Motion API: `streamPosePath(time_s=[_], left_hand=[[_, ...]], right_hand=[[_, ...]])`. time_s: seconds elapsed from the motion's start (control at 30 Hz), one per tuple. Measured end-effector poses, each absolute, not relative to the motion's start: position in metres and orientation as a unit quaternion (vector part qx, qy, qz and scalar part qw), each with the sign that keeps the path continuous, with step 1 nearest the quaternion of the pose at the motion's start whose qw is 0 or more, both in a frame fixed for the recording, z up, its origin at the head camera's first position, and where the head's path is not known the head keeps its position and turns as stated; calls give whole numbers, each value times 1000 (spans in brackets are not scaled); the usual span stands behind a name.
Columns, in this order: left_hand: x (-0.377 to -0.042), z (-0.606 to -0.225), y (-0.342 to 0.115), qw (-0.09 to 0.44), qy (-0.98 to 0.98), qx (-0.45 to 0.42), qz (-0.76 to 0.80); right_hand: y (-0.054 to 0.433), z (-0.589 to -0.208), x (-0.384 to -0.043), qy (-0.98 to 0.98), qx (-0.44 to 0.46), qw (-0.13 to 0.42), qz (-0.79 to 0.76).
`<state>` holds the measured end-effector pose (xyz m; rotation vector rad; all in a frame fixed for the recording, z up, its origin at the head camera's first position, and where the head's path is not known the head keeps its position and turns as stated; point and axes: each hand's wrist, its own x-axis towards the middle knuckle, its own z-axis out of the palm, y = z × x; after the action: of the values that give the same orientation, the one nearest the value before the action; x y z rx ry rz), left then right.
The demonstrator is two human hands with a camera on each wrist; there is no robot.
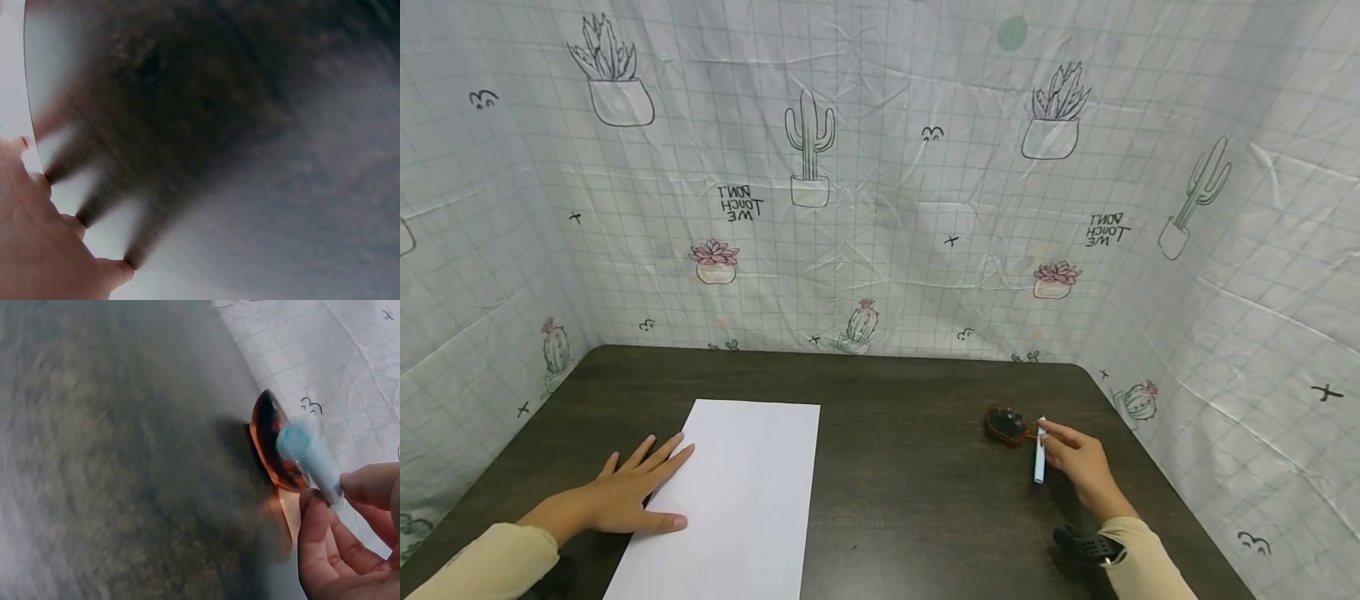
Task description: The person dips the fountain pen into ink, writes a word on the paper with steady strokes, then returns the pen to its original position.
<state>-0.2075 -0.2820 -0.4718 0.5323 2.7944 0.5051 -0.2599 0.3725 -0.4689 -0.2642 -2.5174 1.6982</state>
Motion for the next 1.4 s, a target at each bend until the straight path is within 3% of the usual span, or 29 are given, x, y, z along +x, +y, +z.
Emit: streamPosePath(time_s=[0.3,0.5,1.4], left_hand=[[-206,-468,-280,125,958,182,180],[-206,-468,-279,124,958,182,180],[-209,-471,-281,124,961,181,168]], right_hand=[[380,-459,-257,-665,-38,-4,746],[380,-459,-256,-599,12,-9,800],[377,-462,-261,-597,20,-22,802]])
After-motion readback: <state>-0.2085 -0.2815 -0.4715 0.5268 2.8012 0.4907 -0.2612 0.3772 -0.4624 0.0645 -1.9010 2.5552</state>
